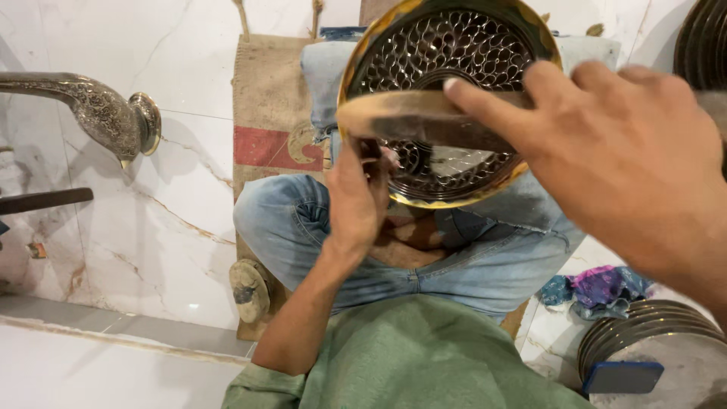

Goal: The person sits cross-legged on the floor with a decorative brass plate on their lap and engraves its patterned surface, holding a chisel against the metal with one hand and striking it with a wooden mallet held in the other hand. They reposition the chisel across different areas of the plate and briefly wipe the plate with a cloth before resuming hammering.

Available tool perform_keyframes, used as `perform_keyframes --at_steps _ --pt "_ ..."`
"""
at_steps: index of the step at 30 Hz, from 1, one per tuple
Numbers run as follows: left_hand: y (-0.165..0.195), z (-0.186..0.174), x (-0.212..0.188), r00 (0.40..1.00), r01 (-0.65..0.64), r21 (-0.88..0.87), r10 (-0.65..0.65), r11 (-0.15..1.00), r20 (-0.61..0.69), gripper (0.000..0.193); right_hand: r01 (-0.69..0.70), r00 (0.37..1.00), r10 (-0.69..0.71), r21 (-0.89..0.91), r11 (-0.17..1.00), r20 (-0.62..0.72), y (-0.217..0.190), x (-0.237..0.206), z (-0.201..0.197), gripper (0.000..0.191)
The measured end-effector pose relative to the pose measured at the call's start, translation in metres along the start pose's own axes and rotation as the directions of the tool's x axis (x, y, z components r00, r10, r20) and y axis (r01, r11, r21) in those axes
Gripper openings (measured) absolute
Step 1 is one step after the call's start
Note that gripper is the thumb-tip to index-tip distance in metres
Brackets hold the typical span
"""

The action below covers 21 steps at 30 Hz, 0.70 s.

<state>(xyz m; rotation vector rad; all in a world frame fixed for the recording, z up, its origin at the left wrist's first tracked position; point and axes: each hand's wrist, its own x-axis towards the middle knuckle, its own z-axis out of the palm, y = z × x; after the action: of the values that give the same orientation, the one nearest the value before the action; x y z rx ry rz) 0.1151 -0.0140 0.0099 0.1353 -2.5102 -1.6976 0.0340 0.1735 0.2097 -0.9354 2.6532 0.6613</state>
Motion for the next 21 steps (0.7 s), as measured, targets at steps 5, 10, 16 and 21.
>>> perform_keyframes --at_steps 5,10,16,21 --pt "0.009 0.013 -0.019 0.988 0.107 -0.112 -0.118 0.988 -0.099 0.027 -0.060 0.970 0.110 0.229 0.972 -0.214 -0.001 -0.007 0.028 0.077" --pt "0.002 0.023 -0.023 0.986 0.105 -0.218 -0.129 0.970 -0.101 0.026 -0.013 0.937 0.112 0.288 0.958 -0.331 0.002 -0.004 0.030 0.072" --pt "-0.002 0.027 -0.026 0.981 0.114 -0.220 -0.145 0.969 -0.128 0.026 0.102 0.922 0.151 0.600 0.794 -0.357 0.001 0.014 0.003 0.070" --pt "0.003 0.023 -0.018 0.995 0.056 -0.110 -0.065 0.992 -0.082 0.022 0.082 0.988 -0.012 0.456 0.886 -0.153 0.004 0.007 0.010 0.084"
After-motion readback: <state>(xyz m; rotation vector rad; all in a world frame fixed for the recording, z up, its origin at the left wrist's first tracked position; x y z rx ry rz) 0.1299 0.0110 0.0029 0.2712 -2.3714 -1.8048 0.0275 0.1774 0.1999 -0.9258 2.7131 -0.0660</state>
